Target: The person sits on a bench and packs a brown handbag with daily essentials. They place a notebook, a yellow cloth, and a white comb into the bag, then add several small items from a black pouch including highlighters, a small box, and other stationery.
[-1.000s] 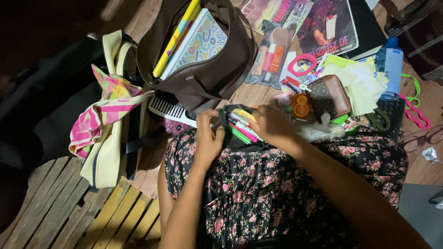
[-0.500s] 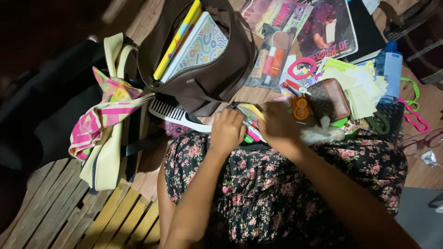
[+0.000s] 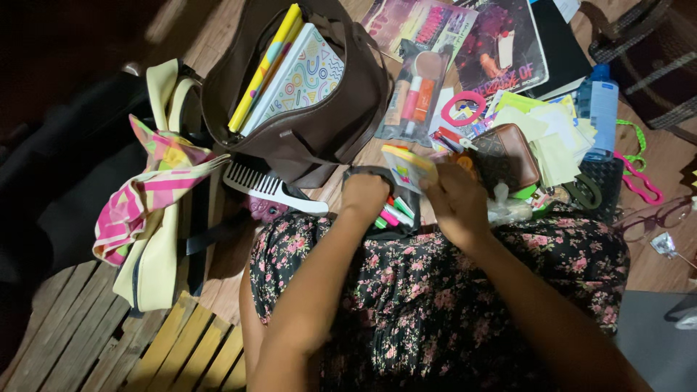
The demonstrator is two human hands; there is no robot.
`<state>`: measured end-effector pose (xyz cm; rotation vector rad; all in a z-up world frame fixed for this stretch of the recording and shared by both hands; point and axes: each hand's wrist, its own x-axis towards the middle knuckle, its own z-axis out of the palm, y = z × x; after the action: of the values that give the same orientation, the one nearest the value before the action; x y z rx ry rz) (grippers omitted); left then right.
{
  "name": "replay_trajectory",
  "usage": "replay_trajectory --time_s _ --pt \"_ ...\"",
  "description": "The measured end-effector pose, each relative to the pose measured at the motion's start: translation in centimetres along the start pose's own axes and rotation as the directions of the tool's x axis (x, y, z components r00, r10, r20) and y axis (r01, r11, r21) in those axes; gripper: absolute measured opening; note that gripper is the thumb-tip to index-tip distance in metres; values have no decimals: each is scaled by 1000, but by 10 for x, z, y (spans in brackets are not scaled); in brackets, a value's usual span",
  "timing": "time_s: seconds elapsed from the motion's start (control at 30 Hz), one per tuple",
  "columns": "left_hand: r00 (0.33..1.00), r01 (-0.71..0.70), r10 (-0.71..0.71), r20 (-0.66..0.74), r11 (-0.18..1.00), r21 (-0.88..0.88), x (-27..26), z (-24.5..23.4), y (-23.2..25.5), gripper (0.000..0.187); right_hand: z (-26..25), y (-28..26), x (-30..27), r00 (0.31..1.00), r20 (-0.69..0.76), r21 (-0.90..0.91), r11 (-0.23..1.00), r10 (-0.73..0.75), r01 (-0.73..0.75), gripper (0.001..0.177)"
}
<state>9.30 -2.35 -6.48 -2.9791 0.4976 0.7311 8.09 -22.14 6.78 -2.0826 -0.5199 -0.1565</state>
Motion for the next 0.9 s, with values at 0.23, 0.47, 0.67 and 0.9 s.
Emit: replay_trajectory --time_s 0.23,0.47,0.67,0.9 --pt "988 36 -47 -147 996 -80 25 30 9 32 8 -5 -5 999 34 86 996 20 -23 26" --pt "988 -154 146 54 966 209 8 10 0 28 10 4 -17 995 -30 131 987 98 -93 23" --pt "960 -191 175 217 980 59 -10 3 -18 31 12 17 -25 968 -86 137 965 237 -224 22" --pt "961 -158 152 230 987 10 -32 19 -33 27 15 21 -34 967 -71 207 952 244 -225 20"
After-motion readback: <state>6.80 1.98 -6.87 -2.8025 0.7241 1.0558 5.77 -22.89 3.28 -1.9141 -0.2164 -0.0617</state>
